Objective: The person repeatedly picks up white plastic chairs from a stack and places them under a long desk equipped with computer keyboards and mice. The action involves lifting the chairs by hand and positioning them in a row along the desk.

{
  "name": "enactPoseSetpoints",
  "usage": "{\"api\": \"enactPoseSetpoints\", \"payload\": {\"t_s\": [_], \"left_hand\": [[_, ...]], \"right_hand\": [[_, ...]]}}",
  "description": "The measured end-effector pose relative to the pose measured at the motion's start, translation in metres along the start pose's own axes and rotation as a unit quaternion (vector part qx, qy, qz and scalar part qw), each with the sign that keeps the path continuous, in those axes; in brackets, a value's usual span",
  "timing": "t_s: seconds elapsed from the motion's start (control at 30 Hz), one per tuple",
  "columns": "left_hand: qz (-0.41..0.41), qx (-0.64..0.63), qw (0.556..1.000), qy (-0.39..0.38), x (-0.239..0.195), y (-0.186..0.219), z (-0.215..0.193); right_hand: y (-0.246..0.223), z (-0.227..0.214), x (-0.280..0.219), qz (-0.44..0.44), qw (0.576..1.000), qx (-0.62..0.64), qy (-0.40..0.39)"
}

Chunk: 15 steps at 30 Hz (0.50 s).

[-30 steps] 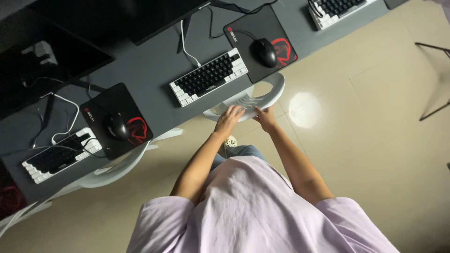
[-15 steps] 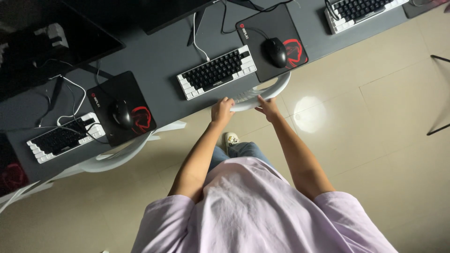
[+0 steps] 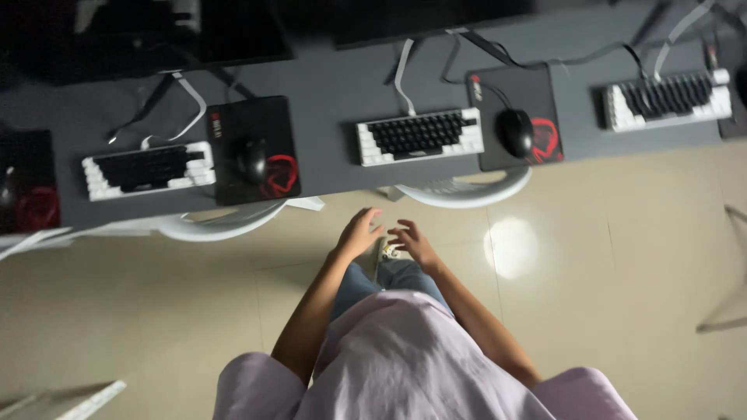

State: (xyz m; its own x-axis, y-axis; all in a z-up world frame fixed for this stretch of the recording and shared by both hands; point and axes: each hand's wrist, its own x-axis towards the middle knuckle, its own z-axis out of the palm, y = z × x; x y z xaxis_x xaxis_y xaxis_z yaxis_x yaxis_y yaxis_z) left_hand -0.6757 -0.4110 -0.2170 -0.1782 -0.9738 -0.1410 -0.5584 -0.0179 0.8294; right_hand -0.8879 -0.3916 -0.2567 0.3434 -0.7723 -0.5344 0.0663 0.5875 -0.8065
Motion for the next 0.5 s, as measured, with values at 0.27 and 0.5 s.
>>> {"api": "enactPoseSetpoints", "payload": {"t_s": [0.27,0.5], "left_hand": [[-0.079,-0.046,0.988,0.127,-0.101,-0.037,-0.088],[-0.153,-0.095,0.96,0.215,-0.22,-0.07,-0.189]], "right_hand": [[-0.047,0.111,0.032,-0.041,0.946,-0.27,-0.175],[-0.061,0.281,0.049,-0.079,0.89,-0.302,-0.333]]}}
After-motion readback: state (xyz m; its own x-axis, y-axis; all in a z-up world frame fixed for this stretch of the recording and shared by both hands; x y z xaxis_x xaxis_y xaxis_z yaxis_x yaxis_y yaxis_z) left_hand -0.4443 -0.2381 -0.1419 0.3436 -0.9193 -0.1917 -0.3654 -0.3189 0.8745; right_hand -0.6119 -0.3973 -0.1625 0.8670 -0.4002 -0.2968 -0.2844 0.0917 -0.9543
